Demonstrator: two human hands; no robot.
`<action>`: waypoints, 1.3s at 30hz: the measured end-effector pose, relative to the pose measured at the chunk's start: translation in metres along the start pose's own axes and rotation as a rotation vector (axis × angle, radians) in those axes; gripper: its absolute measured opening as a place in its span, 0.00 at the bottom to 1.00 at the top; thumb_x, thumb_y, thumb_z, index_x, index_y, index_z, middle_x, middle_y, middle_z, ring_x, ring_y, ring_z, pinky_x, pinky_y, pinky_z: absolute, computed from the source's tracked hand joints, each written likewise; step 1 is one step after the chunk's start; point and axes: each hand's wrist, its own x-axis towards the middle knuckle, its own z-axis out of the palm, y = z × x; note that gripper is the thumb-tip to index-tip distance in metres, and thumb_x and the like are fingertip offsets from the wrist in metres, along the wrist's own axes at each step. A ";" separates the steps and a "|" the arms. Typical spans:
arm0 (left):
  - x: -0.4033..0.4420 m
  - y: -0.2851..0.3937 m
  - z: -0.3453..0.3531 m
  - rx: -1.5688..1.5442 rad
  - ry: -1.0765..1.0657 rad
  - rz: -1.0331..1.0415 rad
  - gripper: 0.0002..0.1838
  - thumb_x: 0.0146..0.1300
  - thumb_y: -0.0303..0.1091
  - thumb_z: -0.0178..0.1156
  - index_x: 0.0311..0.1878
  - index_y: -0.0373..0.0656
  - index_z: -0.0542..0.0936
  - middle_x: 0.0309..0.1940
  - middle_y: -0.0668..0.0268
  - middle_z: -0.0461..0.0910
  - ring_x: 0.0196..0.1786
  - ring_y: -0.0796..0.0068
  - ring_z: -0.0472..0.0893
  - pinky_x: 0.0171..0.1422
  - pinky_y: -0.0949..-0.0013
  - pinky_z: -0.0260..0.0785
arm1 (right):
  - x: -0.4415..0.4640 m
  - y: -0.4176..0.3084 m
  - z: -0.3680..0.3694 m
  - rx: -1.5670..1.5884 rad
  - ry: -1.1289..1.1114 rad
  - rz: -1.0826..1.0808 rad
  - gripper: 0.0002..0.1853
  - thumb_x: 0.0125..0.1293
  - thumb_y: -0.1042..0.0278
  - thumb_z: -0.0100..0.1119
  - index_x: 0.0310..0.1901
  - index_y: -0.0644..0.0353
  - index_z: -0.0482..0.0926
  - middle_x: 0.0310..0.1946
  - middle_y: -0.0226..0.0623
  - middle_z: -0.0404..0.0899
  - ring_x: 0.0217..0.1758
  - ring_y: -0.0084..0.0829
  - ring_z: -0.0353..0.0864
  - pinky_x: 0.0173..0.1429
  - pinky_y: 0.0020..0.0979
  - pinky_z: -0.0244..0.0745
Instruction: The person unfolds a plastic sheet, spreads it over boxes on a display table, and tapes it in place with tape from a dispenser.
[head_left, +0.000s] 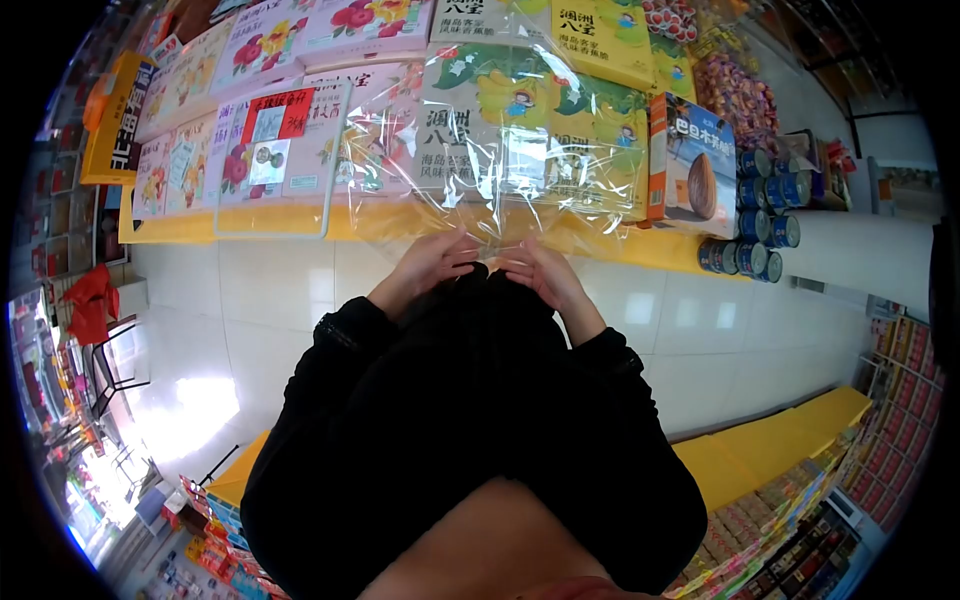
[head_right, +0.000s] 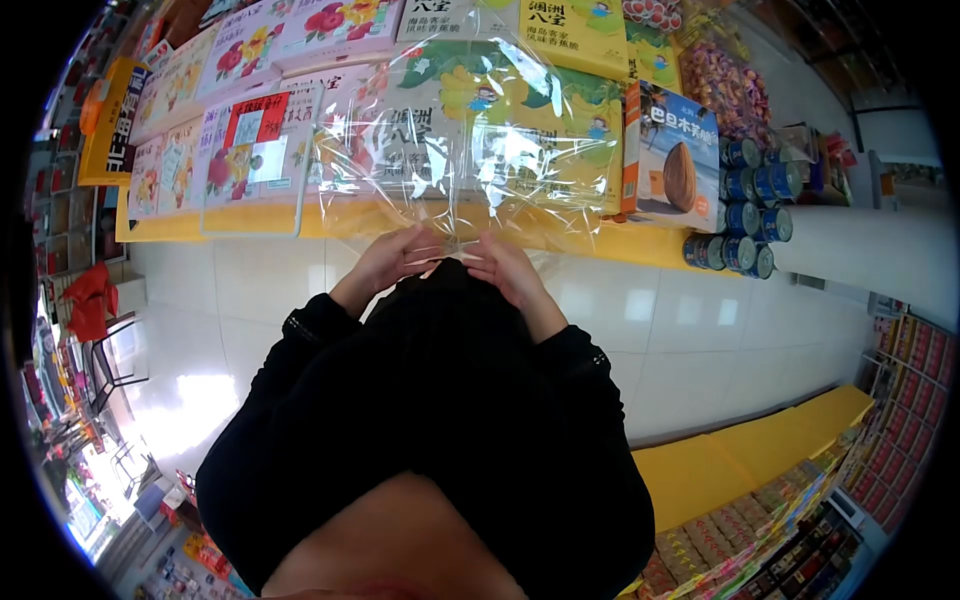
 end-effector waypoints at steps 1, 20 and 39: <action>0.000 -0.003 0.001 -0.002 0.003 -0.005 0.22 0.59 0.45 0.54 0.49 0.36 0.69 0.44 0.60 0.74 0.44 0.69 0.75 0.46 0.69 0.70 | -0.005 0.001 0.005 -0.105 -0.053 0.059 0.24 0.61 0.49 0.49 0.45 0.65 0.71 0.40 0.40 0.75 0.44 0.29 0.75 0.47 0.27 0.70; 0.002 -0.008 0.007 0.164 0.004 -0.005 0.12 0.60 0.39 0.53 0.39 0.41 0.75 0.31 0.70 0.74 0.35 0.82 0.73 0.41 0.75 0.70 | -0.002 0.006 0.020 -0.324 -0.127 -0.055 0.19 0.63 0.56 0.47 0.45 0.65 0.74 0.41 0.35 0.77 0.44 0.25 0.76 0.45 0.22 0.66; 0.006 -0.020 0.014 0.389 0.063 0.038 0.18 0.57 0.47 0.54 0.36 0.38 0.75 0.27 0.67 0.75 0.28 0.82 0.72 0.31 0.81 0.65 | 0.002 0.014 0.040 -0.370 -0.161 0.001 0.22 0.66 0.54 0.39 0.50 0.66 0.67 0.41 0.39 0.74 0.44 0.28 0.75 0.46 0.24 0.70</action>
